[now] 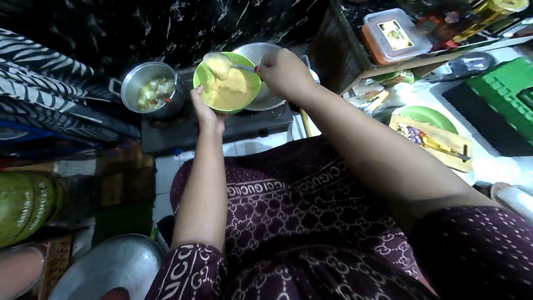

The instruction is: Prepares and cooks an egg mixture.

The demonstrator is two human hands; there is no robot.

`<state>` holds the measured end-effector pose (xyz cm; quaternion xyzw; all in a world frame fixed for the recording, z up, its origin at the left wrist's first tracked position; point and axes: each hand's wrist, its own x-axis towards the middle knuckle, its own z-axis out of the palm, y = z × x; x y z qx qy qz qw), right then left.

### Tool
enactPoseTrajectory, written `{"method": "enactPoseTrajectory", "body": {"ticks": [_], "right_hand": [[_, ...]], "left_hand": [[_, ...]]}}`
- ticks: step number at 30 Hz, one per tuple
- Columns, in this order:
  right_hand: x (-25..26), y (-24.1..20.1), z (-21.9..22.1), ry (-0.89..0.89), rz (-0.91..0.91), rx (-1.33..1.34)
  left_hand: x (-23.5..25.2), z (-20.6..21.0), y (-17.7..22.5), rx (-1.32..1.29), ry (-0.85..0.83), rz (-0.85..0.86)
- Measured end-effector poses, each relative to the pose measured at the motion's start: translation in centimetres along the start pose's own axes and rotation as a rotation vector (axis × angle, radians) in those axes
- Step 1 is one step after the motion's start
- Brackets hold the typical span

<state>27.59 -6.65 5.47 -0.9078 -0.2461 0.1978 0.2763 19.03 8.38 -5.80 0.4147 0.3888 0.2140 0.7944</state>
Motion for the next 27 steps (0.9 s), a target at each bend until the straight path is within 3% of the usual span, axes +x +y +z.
{"method": "enactPoseTrajectory", "body": {"ticks": [11,15,20,24,27], "right_hand": [[-0.6,-0.4,0.4,0.246,-0.143,-0.409],[1.0,0.0,2.4,0.116,-0.137,-0.574],[2.0,0.5,3.6,-0.082,-0.241,-0.533],[1.6,0.9,2.0,-0.203,-0.322,-0.517],[1.0,0.9,0.5,-0.194,-0.289,-0.524]], "left_hand": [[0.1,-0.1,0.0,-0.037,-0.021,0.003],[0.2,-0.2,-0.3,-0.017,-0.057,0.006],[0.3,-0.4,-0.4,0.001,-0.081,0.022],[0.3,-0.5,-0.2,0.002,-0.052,0.029],[0.3,-0.5,-0.1,-0.004,-0.035,0.021]]}}
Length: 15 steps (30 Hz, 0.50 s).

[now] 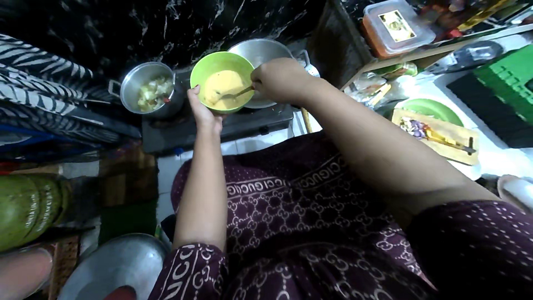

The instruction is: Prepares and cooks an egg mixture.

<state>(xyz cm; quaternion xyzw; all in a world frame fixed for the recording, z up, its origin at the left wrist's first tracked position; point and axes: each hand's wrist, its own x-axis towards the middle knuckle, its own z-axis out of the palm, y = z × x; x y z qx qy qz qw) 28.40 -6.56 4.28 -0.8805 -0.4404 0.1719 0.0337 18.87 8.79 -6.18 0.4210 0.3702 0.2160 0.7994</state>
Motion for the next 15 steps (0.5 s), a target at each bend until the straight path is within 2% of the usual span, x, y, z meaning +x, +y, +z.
{"method": "enactPoseTrajectory", "body": {"ticks": [4,6,9,11,14,15], "right_hand": [[-0.1,-0.9,-0.3,0.076,0.234,-0.008],[-0.1,-1.4,-0.1,0.021,0.329,0.088],[0.2,-0.7,0.6,-0.112,0.277,0.258],[0.9,0.1,1.3,-0.124,0.210,0.322],[0.5,-0.8,0.9,-0.063,0.367,0.329],[0.4,-0.9,0.9,-0.084,0.358,0.320]], "left_hand": [[0.0,0.2,-0.1,0.048,0.032,-0.003],[-0.1,0.4,-0.2,0.073,0.037,0.004],[-0.2,0.5,-0.6,0.087,0.038,0.024],[-0.3,0.7,-0.8,0.075,0.047,0.012],[-0.3,0.8,-0.9,0.068,0.056,0.010],[-0.3,0.8,-0.9,0.065,0.049,0.015]]}}
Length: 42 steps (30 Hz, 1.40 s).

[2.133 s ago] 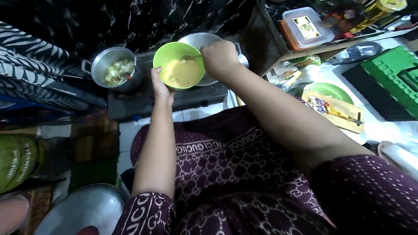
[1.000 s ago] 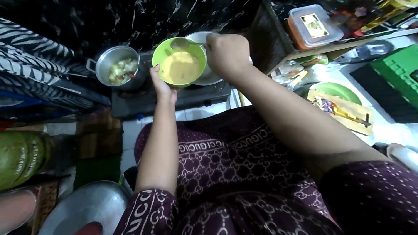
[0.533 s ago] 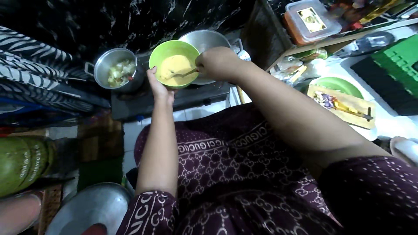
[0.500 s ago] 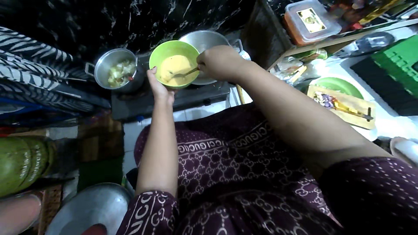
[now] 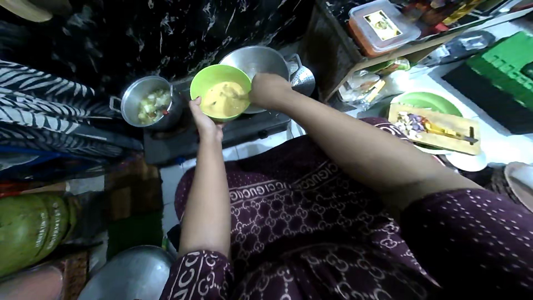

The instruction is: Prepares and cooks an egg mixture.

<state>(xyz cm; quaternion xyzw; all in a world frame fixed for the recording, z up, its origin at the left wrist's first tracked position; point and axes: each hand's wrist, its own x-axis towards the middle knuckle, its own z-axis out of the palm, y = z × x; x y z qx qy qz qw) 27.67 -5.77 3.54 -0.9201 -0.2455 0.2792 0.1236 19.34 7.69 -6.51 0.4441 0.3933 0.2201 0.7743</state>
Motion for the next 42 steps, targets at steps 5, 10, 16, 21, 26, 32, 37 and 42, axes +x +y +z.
{"method": "enactPoseTrajectory", "body": {"ticks": [5,10,16,21,26,32,37,42], "right_hand": [[0.5,0.5,-0.1,-0.001,-0.072,0.017],[1.4,1.0,0.2,-0.068,-0.165,0.037],[1.7,1.3,0.2,-0.048,-0.184,-0.016],[1.2,0.8,-0.2,0.047,-0.070,-0.002],[1.8,1.4,0.0,-0.035,-0.279,-0.027],[1.9,1.2,-0.3,0.364,-0.361,-0.326],[1.5,1.2,-0.5,0.254,-0.187,-0.323],[-0.9,0.3,-1.4,0.021,-0.082,-0.152]], "left_hand": [[0.1,-0.1,0.0,-0.015,-0.027,0.020],[0.0,-0.2,0.2,-0.002,-0.006,0.005],[0.2,-0.5,0.1,0.022,0.004,0.003],[-0.2,-0.3,0.5,0.018,0.011,-0.012],[-0.3,-0.3,0.6,0.003,-0.006,-0.008],[-0.4,-0.3,0.7,0.007,-0.037,-0.030],[-0.2,-0.3,0.7,0.037,-0.037,-0.005],[-0.1,-0.3,0.7,0.079,0.006,0.018]]}}
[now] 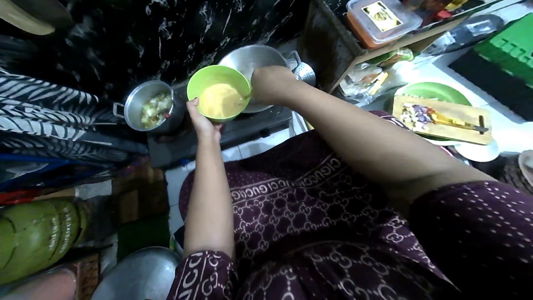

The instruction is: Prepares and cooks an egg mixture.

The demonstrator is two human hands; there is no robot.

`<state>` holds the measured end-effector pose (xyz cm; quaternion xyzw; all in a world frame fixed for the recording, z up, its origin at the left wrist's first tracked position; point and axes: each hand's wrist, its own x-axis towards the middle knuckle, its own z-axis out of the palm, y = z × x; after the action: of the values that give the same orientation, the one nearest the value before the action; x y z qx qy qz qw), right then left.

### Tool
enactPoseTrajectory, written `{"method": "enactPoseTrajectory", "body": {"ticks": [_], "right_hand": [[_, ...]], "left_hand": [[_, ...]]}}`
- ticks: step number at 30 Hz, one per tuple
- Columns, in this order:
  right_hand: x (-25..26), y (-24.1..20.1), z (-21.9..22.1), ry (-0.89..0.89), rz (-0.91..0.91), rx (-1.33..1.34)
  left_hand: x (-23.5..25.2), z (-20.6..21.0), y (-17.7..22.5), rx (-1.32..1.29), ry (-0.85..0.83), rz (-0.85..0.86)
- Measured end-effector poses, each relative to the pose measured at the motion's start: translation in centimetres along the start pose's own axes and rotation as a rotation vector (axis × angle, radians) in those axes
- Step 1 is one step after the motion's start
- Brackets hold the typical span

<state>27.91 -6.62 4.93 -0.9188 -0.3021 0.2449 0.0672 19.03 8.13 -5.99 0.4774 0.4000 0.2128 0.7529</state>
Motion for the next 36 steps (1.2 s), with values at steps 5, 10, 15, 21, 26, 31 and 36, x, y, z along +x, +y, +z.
{"method": "enactPoseTrajectory", "body": {"ticks": [5,10,15,21,26,31,36], "right_hand": [[2.8,1.4,1.3,0.046,-0.014,0.308],[2.2,1.2,0.1,0.064,0.043,0.115],[3.0,2.0,1.0,0.027,-0.019,0.208],[2.5,2.3,0.8,-0.006,-0.119,0.164],[1.9,1.8,0.9,-0.028,-0.125,0.120],[1.6,1.2,0.3,0.041,-0.006,0.108],[2.8,2.1,1.1,-0.013,-0.144,0.166]], "left_hand": [[0.1,0.2,0.0,-0.063,-0.030,-0.010],[-0.1,0.6,-0.1,-0.056,-0.036,-0.023],[-0.4,0.9,-0.2,-0.063,-0.045,-0.031],[-0.4,0.6,-0.1,-0.090,-0.046,-0.038],[-0.5,0.7,0.0,-0.061,-0.041,-0.011],[-0.7,0.6,0.1,-0.063,-0.025,-0.025],[-0.3,0.4,0.0,-0.086,-0.031,-0.032]]}}
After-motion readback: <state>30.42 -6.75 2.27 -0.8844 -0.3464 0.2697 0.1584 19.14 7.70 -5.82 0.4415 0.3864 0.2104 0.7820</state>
